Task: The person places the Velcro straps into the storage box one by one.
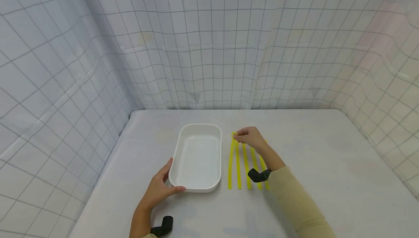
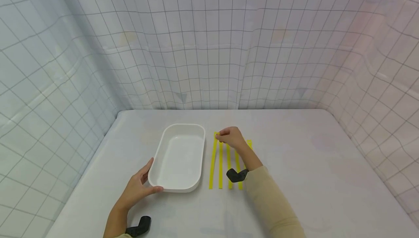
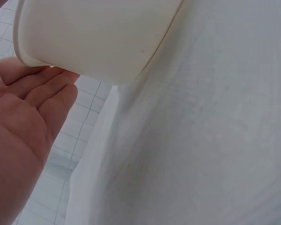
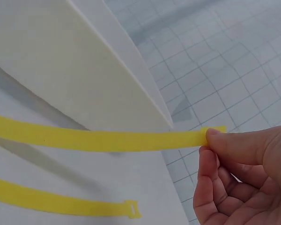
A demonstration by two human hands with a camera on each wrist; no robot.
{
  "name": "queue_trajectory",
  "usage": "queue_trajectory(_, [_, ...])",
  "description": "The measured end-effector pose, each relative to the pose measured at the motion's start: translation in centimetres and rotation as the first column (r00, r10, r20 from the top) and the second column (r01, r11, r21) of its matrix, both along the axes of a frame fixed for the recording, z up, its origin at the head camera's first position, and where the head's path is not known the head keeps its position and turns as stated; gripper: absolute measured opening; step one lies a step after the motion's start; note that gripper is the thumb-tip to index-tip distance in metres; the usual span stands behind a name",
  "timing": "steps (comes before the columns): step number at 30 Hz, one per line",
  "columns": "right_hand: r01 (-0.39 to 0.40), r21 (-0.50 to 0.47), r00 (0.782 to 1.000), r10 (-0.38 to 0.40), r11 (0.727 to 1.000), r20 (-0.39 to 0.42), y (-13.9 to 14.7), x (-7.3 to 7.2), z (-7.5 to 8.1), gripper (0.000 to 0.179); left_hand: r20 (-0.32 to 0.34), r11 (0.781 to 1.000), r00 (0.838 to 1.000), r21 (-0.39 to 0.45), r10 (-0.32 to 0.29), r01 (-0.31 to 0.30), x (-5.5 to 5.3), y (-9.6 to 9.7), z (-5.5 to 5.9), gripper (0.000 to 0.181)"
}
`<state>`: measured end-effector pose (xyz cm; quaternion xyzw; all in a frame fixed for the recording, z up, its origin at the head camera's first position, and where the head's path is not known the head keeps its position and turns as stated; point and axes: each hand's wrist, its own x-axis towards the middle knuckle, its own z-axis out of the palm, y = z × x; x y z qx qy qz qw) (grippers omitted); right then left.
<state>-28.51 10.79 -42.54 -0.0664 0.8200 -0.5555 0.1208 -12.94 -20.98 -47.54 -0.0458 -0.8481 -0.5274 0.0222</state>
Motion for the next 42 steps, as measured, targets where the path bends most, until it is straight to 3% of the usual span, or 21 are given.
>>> queue_trajectory(10, [-0.031,-0.003,0.999,0.031,1.0,-0.017,0.5,1.2,1.4,0.026,0.003,1.0,1.0,-0.009,0.006,-0.006,-0.2,-0.1,-0.4,0.106])
queue_trajectory(19, [-0.055,0.004,0.997,0.055,0.998,-0.055,1.0,2.8,2.6,0.021,0.018,1.0,1.0,-0.013,-0.001,0.001,1.0,0.9,2.3,0.102])
queue_trajectory(28, [-0.094,0.028,0.992,0.096,0.995,-0.083,1.1,4.2,4.2,0.024,0.005,1.0,1.0,0.0,0.002,-0.002,0.1,-0.1,-0.1,0.105])
queue_trajectory(39, [-0.153,0.039,0.982,0.157,0.987,-0.106,1.3,5.3,6.0,0.024,-0.007,1.0,1.0,-0.009,0.01,-0.01,-0.1,-0.1,-0.3,0.109])
queue_trajectory(42, [-0.184,-0.02,0.979,0.182,0.983,-0.096,1.5,5.6,6.7,0.025,0.0,1.0,1.0,-0.007,0.006,-0.006,0.0,-0.1,-0.3,0.109])
